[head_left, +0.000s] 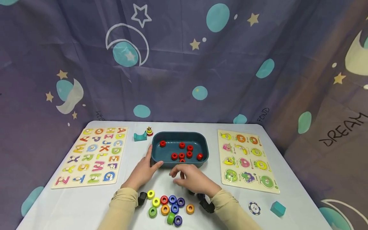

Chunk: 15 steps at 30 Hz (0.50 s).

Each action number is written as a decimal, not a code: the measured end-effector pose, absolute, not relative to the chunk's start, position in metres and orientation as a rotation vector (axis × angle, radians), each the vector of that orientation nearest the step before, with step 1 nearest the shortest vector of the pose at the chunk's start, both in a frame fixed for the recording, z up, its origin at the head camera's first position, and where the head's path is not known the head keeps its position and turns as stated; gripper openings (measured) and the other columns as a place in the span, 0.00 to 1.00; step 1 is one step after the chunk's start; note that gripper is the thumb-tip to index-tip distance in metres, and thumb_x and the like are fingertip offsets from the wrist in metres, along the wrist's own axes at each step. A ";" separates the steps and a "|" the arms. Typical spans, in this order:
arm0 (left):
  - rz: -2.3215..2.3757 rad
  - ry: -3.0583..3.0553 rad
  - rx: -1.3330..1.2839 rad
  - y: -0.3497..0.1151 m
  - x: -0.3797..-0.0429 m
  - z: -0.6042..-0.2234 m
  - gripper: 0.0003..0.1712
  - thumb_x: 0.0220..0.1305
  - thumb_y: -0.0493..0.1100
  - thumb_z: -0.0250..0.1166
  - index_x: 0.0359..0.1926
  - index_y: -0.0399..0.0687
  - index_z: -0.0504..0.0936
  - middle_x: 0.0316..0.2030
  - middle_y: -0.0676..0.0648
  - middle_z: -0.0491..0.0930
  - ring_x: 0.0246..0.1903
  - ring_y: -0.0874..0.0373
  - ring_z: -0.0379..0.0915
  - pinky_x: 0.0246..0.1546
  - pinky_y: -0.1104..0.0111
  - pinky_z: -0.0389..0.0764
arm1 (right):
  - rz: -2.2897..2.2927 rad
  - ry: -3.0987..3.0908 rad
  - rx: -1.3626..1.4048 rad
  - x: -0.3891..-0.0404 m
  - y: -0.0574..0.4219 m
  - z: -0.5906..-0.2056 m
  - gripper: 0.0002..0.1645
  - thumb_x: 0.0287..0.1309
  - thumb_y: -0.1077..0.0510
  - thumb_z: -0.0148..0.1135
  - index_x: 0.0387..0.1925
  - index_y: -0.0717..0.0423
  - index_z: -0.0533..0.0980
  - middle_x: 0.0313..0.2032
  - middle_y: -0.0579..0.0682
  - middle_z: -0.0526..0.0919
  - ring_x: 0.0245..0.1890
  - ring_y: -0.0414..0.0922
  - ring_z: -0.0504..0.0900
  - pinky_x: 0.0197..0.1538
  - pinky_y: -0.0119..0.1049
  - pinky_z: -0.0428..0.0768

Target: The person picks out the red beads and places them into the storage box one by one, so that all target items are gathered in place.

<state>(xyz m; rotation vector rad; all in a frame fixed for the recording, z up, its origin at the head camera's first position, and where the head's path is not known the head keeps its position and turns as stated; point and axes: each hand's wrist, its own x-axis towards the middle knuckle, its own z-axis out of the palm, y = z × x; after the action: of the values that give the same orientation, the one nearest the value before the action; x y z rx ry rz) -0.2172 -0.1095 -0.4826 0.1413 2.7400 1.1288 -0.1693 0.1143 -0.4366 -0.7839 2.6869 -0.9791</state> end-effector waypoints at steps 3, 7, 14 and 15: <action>1.126 2.741 0.142 -0.110 -0.216 -0.483 0.54 0.64 0.67 0.56 0.77 0.61 0.33 0.72 0.36 0.56 0.69 0.37 0.57 0.65 0.40 0.62 | -0.762 2.643 -0.853 -0.158 0.103 -0.444 0.16 0.57 0.51 0.67 0.48 0.44 0.80 0.43 0.36 0.83 0.35 0.32 0.76 0.40 0.25 0.77; 1.135 2.734 0.134 -0.110 -0.214 -0.483 0.53 0.65 0.64 0.57 0.77 0.62 0.32 0.73 0.36 0.55 0.70 0.36 0.56 0.65 0.40 0.62 | -0.544 2.660 -0.898 -0.146 0.091 -0.454 0.20 0.55 0.44 0.68 0.51 0.39 0.79 0.46 0.31 0.80 0.44 0.30 0.76 0.49 0.28 0.77; 1.130 2.740 0.140 -0.109 -0.214 -0.482 0.53 0.65 0.65 0.56 0.76 0.63 0.32 0.73 0.36 0.55 0.70 0.36 0.55 0.65 0.40 0.62 | -0.498 2.661 -0.925 -0.139 0.086 -0.463 0.20 0.55 0.47 0.69 0.51 0.38 0.79 0.46 0.32 0.80 0.48 0.29 0.75 0.54 0.30 0.77; 1.130 2.741 0.141 -0.109 -0.214 -0.481 0.53 0.65 0.65 0.56 0.76 0.63 0.32 0.73 0.36 0.55 0.70 0.36 0.55 0.65 0.40 0.62 | -0.502 2.656 -0.926 -0.139 0.086 -0.464 0.20 0.55 0.49 0.69 0.51 0.38 0.79 0.46 0.31 0.80 0.48 0.29 0.75 0.54 0.30 0.77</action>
<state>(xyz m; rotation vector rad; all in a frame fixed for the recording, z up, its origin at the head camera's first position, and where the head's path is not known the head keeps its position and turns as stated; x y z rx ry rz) -0.2140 -0.1087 -0.4812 0.1412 2.7409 1.1299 -0.1390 0.0863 -0.4638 -0.9257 2.6559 -0.5015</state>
